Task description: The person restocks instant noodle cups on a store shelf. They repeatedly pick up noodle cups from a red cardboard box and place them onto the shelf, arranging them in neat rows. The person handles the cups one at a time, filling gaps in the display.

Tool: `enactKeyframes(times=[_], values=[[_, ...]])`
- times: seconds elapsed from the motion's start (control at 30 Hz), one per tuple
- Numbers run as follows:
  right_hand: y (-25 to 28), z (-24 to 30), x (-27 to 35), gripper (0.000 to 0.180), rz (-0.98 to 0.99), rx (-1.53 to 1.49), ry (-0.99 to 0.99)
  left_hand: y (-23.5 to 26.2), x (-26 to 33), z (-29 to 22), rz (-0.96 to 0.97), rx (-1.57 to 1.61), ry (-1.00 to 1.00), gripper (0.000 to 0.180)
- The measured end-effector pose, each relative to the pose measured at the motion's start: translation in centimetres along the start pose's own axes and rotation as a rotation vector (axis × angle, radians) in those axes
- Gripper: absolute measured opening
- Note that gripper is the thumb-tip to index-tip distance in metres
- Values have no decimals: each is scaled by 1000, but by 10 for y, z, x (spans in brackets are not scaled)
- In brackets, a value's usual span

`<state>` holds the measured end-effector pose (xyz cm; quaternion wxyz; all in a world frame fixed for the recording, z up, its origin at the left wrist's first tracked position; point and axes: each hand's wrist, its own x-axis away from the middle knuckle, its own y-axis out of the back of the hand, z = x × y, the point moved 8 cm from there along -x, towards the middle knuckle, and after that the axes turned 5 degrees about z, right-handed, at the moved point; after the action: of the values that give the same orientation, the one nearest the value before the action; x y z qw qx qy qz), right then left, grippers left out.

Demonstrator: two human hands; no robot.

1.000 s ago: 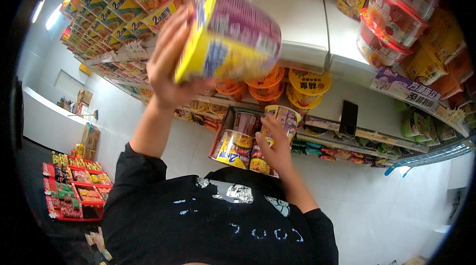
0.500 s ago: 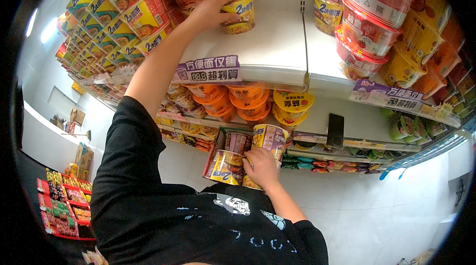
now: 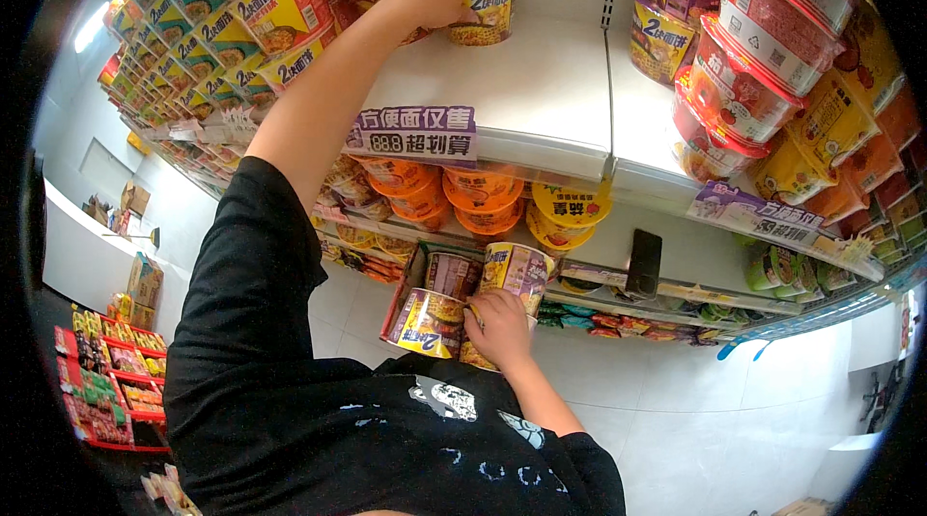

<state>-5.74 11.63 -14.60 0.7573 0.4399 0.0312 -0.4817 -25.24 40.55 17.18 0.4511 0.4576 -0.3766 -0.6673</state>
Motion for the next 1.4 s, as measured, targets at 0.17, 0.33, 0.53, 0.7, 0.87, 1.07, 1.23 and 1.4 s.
enactKeyframes(times=[0.17, 0.33, 0.53, 0.7, 0.87, 1.07, 1.23, 1.4], values=[[4, 0, 0, 18, -18, 17, 2, -2, -10, 3, 53, 34, 10, 69], [-1, 6, -5, 18, 0, 8, 20, -9, -5, 19, -117, 49, 33, 66], [1, -19, 5, 18, -36, 65, -66, 59, 139, -90, -574, 301, -478, 49], [-2, -3, -1, 17, -20, -39, -10, -14, 297, -121, 133, 709, -483, 64], [-6, -2, -3, 16, -6, -24, -10, -184, 393, -108, 530, 1028, 20, 92], [-11, 3, -3, 14, 31, 34, 15, -245, 450, -125, 572, 1545, 482, 106], [-13, 3, -1, 13, 40, 78, 35, -225, 466, -129, 406, 1709, 633, 113], [-12, 9, 1, 15, 54, 63, 40, -244, 491, -144, 620, 1908, 738, 95]])
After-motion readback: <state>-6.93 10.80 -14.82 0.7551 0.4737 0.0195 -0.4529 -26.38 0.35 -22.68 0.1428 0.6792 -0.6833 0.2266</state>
